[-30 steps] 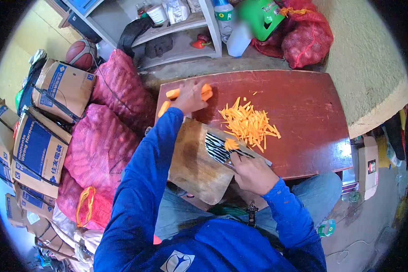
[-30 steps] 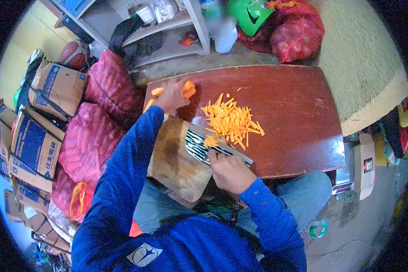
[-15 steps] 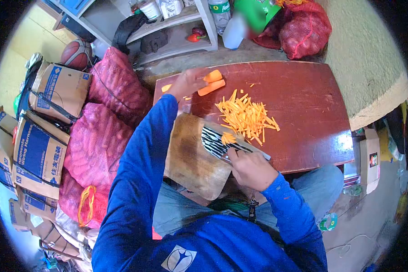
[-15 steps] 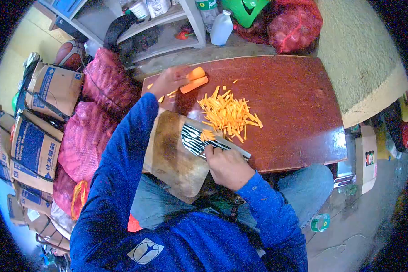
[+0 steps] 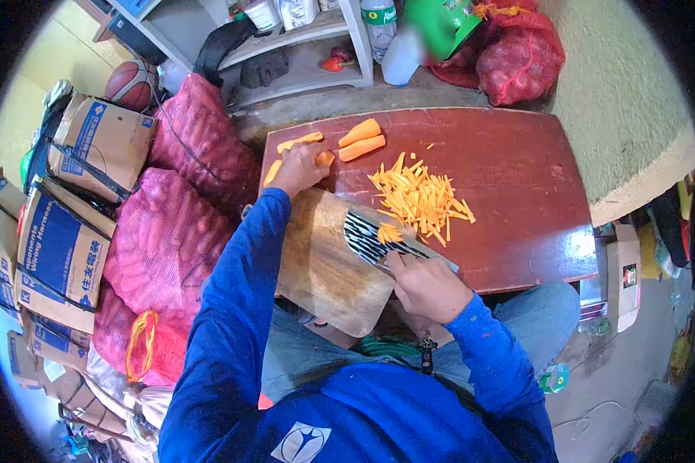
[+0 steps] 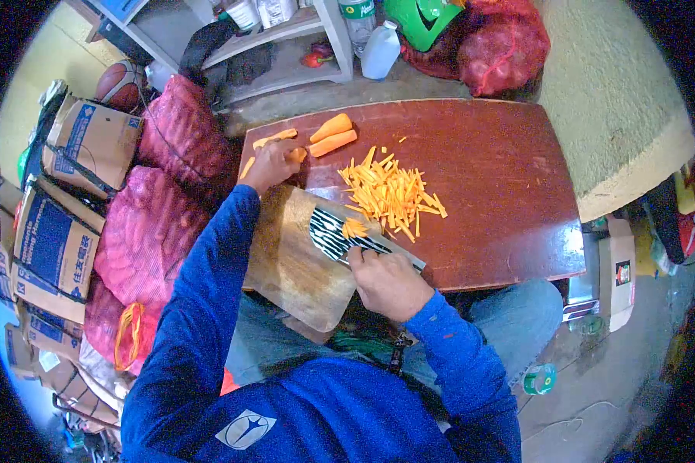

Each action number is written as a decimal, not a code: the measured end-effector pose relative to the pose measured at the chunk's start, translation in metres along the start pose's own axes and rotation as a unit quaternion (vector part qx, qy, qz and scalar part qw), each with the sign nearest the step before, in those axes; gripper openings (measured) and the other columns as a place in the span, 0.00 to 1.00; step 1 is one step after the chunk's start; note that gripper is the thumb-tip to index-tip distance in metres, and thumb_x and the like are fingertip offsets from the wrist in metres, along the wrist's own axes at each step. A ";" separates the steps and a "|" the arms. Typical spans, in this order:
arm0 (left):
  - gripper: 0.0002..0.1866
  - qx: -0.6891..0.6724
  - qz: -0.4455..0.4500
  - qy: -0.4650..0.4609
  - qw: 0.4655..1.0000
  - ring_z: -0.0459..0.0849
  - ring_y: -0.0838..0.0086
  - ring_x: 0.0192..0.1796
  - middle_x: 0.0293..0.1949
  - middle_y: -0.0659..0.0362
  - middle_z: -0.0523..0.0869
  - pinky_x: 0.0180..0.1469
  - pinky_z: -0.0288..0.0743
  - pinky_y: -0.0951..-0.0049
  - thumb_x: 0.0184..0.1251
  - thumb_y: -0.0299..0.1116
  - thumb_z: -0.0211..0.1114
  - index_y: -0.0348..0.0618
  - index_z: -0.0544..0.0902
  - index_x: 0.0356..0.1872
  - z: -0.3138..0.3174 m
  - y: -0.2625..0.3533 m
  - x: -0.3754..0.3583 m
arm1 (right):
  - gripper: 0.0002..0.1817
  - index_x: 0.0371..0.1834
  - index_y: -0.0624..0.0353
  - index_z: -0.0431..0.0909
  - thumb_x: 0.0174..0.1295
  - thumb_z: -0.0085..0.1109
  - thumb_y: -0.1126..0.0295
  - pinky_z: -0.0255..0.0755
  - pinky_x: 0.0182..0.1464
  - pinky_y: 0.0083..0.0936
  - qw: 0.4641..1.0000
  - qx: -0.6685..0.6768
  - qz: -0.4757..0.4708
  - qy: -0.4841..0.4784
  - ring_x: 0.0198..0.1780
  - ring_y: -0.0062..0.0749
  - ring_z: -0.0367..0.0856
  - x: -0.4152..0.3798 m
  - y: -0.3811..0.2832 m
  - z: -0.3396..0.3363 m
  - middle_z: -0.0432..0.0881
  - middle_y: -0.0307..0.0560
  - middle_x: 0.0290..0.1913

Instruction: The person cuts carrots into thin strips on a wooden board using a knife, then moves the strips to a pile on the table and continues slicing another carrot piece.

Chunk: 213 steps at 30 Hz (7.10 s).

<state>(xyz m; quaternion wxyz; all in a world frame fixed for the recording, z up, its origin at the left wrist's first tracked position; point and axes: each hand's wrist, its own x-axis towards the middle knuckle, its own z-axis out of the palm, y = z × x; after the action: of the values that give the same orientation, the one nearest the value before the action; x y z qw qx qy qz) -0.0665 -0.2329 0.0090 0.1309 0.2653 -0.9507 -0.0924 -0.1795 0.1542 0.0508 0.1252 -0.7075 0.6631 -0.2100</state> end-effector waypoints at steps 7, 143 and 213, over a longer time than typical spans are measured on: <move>0.31 -0.032 0.021 0.122 0.992 0.91 0.56 0.42 0.40 0.46 0.92 0.49 0.85 0.57 0.53 0.37 0.78 0.41 0.89 0.62 -0.024 0.038 -0.045 | 0.23 0.64 0.68 0.79 0.66 0.64 0.72 0.82 0.41 0.50 0.998 -0.007 0.034 0.052 0.41 0.56 0.88 -0.003 -0.006 -0.029 0.85 0.57 0.40; 0.08 -0.127 0.058 0.142 0.980 0.80 0.55 0.51 0.41 0.51 0.82 0.58 0.78 0.58 0.54 0.28 0.69 0.36 0.87 0.34 -0.011 0.135 -0.214 | 0.23 0.71 0.61 0.71 0.75 0.60 0.68 0.79 0.47 0.61 0.990 0.091 0.099 -0.031 0.48 0.71 0.87 0.026 -0.081 -0.006 0.87 0.71 0.45; 0.07 0.094 0.104 -0.010 0.990 0.93 0.43 0.43 0.37 0.40 0.92 0.50 0.86 0.44 0.65 0.30 0.66 0.37 0.88 0.33 -0.003 0.033 -0.023 | 0.17 0.63 0.54 0.79 0.75 0.62 0.63 0.81 0.42 0.62 0.978 0.129 0.143 0.075 0.42 0.69 0.89 -0.011 -0.038 -0.016 0.88 0.67 0.38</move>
<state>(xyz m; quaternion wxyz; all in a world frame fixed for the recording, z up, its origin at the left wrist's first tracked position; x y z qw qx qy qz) -0.0626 -0.1929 0.0159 0.1042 0.1750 -0.9790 0.0092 -0.1537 0.1704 0.0804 0.1947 -0.5652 0.7324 -0.3260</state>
